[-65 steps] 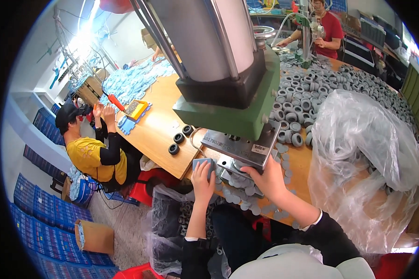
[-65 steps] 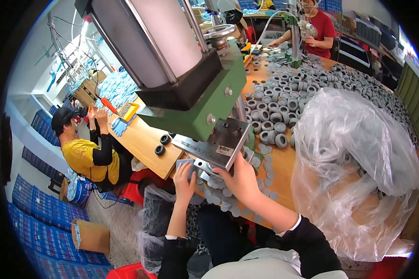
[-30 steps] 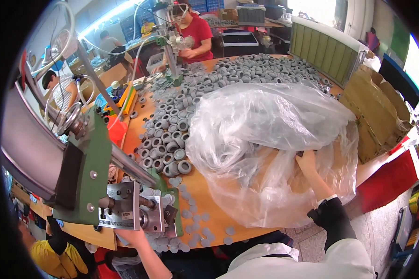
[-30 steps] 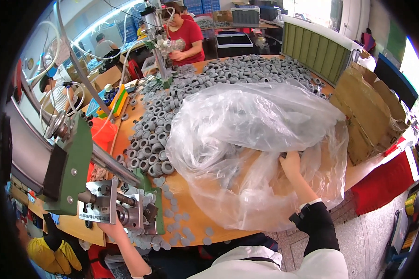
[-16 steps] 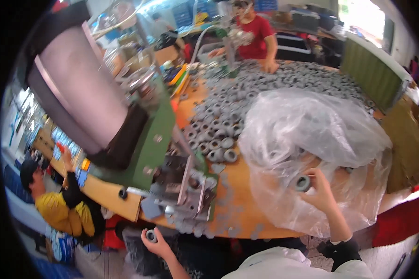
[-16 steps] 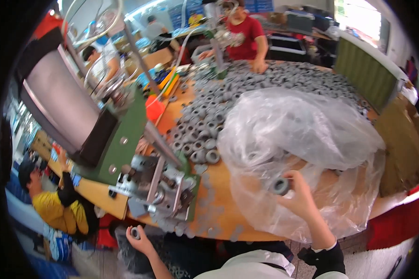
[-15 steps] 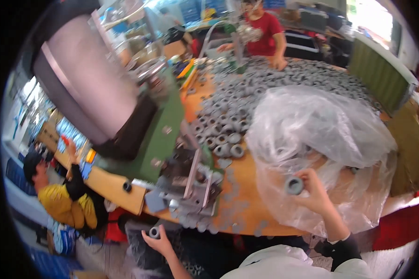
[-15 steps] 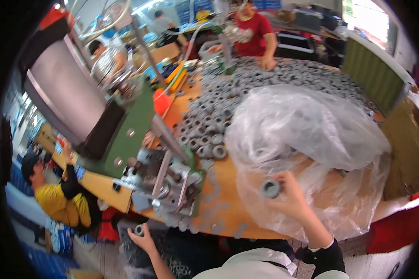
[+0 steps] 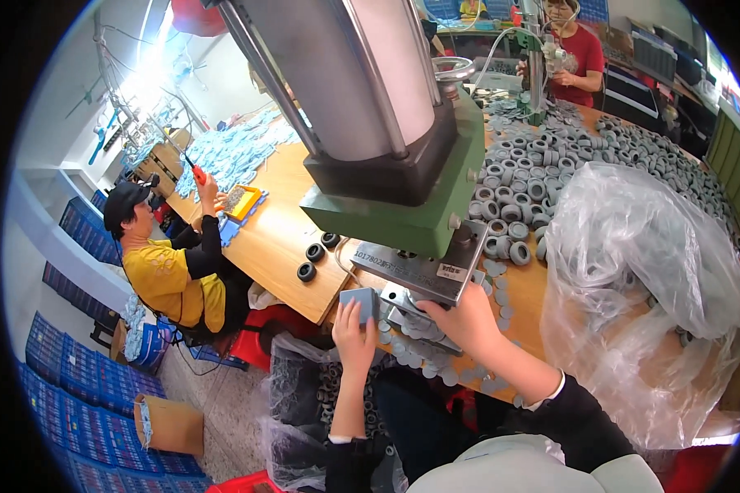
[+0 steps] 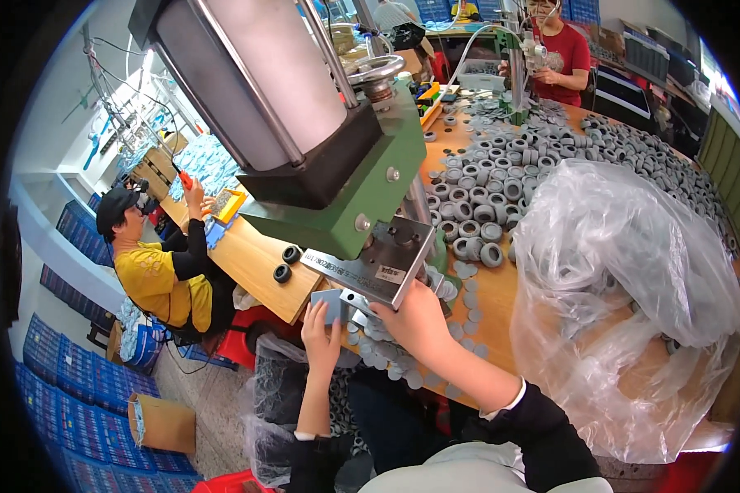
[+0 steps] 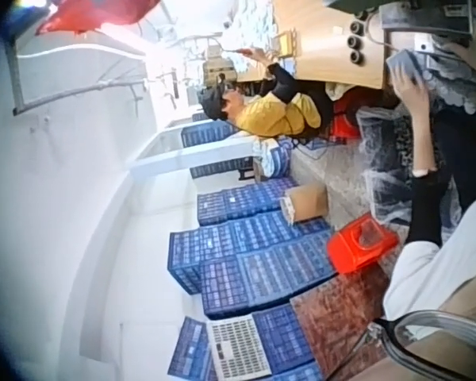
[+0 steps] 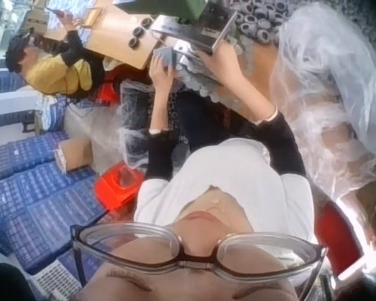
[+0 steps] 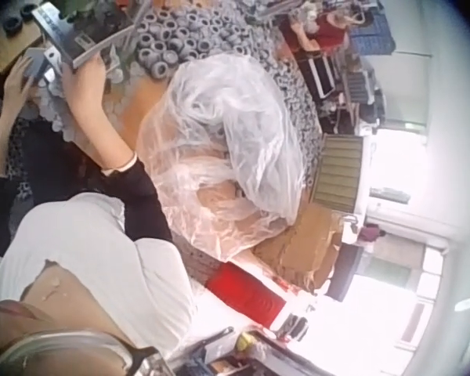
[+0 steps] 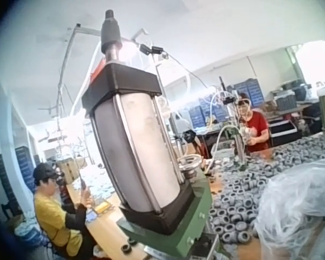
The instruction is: Operating a manual assembly press to join gray plastic rings with silver metal discs.
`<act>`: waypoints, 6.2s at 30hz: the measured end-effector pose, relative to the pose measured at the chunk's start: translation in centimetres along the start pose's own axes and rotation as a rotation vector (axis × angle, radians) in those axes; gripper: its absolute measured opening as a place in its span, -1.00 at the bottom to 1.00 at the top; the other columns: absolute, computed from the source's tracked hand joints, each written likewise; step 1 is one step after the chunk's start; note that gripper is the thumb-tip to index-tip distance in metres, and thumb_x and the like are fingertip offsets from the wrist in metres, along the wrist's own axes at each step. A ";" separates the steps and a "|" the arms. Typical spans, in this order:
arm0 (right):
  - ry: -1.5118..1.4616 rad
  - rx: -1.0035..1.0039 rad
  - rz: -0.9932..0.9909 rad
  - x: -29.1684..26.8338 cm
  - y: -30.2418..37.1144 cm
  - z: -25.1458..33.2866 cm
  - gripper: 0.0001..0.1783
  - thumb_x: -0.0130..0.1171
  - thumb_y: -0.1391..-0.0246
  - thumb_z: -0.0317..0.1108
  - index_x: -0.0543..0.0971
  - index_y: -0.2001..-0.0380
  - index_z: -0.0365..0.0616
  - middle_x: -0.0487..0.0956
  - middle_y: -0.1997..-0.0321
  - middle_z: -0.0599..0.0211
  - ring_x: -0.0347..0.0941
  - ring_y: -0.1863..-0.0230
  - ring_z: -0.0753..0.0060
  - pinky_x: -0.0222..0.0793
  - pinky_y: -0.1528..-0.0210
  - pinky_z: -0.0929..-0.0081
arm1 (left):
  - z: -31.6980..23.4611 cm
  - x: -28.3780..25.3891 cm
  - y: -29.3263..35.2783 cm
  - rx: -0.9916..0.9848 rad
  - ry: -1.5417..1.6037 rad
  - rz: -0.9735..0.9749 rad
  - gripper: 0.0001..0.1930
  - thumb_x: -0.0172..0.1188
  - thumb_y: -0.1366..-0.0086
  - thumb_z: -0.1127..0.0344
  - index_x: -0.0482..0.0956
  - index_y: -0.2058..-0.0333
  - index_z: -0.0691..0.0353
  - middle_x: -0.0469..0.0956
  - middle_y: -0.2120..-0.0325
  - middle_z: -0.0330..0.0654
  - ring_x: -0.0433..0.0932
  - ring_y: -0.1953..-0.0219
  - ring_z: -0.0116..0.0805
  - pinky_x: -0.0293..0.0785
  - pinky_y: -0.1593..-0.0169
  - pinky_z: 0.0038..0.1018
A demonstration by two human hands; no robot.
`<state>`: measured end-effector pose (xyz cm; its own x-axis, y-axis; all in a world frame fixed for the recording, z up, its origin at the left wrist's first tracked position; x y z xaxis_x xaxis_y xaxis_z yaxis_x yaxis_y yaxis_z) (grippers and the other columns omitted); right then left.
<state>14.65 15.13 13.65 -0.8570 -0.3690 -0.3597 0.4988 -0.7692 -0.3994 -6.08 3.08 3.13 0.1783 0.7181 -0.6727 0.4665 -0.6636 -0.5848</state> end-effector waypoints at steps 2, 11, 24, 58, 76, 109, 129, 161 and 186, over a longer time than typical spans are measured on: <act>0.055 -0.118 0.018 0.3 -0.4 1.2 -0.66 0.31 0.20 -0.38 0.52 0.30 -0.28 0.55 0.30 -0.02 0.48 0.28 -0.08 0.42 0.23 0.21 | -0.8 2.6 -1.7 0.068 -0.201 0.104 -0.60 0.13 -0.17 0.24 0.43 0.00 0.18 0.38 -0.07 -0.12 0.25 -0.18 -0.03 0.08 -0.16 0.02; 0.079 0.106 -0.102 -10.1 7.1 -2.0 -0.36 0.37 0.15 -0.28 0.39 0.00 -0.32 0.47 0.00 -0.09 0.45 -0.02 0.09 0.36 0.01 0.32 | 2.4 6.8 -1.5 -0.004 -0.351 0.304 -0.57 0.05 -0.21 0.16 0.40 -0.07 0.05 0.33 -0.14 -0.27 0.21 -0.22 -0.25 -0.05 -0.19 0.02; 1.032 0.191 -0.627 -40.0 16.3 -17.4 -0.52 0.21 0.13 -0.35 0.43 0.07 -0.20 0.45 0.04 -0.05 0.34 -0.02 -0.07 0.25 -0.04 0.17 | -10.7 2.0 -3.1 0.199 0.590 -0.086 -0.45 0.11 -0.21 0.40 0.15 -0.13 0.45 0.29 -0.06 0.12 0.28 -0.11 -0.06 0.13 -0.18 -0.29; 0.231 0.027 0.091 -0.1 -0.6 0.0 -0.53 0.31 0.16 -0.10 0.52 0.23 -0.18 0.56 0.38 0.11 0.52 0.44 0.07 0.46 0.42 0.28 | -0.3 0.6 -0.3 0.034 -0.201 0.097 -0.58 0.11 -0.19 0.23 0.40 -0.01 0.25 0.33 -0.10 -0.05 0.18 -0.20 0.08 0.09 -0.19 -0.09; 1.394 0.673 -0.547 -40.0 18.7 -25.5 -0.30 0.30 0.18 -0.19 0.34 -0.05 -0.23 0.34 -0.09 -0.10 0.23 -0.12 -0.13 0.16 -0.13 0.09 | -9.7 -1.1 -1.9 0.223 0.255 -0.139 -0.58 0.05 -0.21 0.30 0.35 -0.01 0.39 0.35 -0.03 0.09 0.28 -0.11 0.07 0.10 -0.17 -0.08; 0.081 -0.153 0.060 -1.2 -0.2 -0.2 -0.60 0.31 0.23 -0.38 0.48 0.26 -0.31 0.52 0.30 -0.04 0.45 0.25 -0.10 0.42 0.22 0.18 | -0.2 -1.0 -0.6 -0.094 -0.083 -0.051 -0.60 0.03 -0.23 0.31 0.37 -0.05 0.26 0.33 -0.09 -0.02 0.16 -0.22 0.03 0.04 -0.24 -0.20; 1.174 0.535 -0.265 -37.4 13.0 -25.7 -0.29 0.34 0.23 -0.25 0.36 -0.07 -0.16 0.39 -0.09 0.03 0.24 -0.14 -0.03 0.17 -0.17 0.20 | -13.6 -0.4 -2.3 0.345 0.105 -0.257 -0.49 0.22 -0.11 0.27 0.34 0.02 0.44 0.36 0.00 0.08 0.42 0.05 0.01 0.28 -0.06 -0.26; -0.001 0.052 0.030 -0.5 -0.5 -0.2 -0.56 0.38 0.28 -0.31 0.53 0.25 -0.21 0.54 0.23 0.02 0.46 0.19 -0.02 0.39 0.16 0.22 | 0.9 5.3 -2.3 -0.080 -0.269 0.239 -0.58 0.05 -0.22 0.21 0.38 -0.06 0.13 0.34 -0.13 -0.21 0.20 -0.22 -0.10 0.06 -0.13 0.10; 0.281 0.031 -0.062 -12.9 -1.0 -12.3 -0.37 0.46 0.30 -0.18 0.50 0.09 -0.12 0.35 0.21 0.26 0.33 0.20 0.34 0.30 0.21 0.43 | -14.7 1.1 -6.3 -0.094 0.579 -0.094 -0.55 0.36 0.08 0.35 0.48 0.16 0.29 0.52 0.22 -0.02 0.48 0.20 0.04 0.38 0.10 -0.29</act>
<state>26.77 27.07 8.28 -0.8143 -0.1654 -0.5563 0.4386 -0.8032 -0.4031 3.96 11.14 12.71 0.5641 0.7877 -0.2475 0.5733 -0.5894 -0.5692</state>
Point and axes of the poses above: each hand's wrist, its own y-axis away from the middle knuckle, its own x-axis out of the palm, z = x × y, the point moved 9 cm from there along -y, towards the middle knuckle
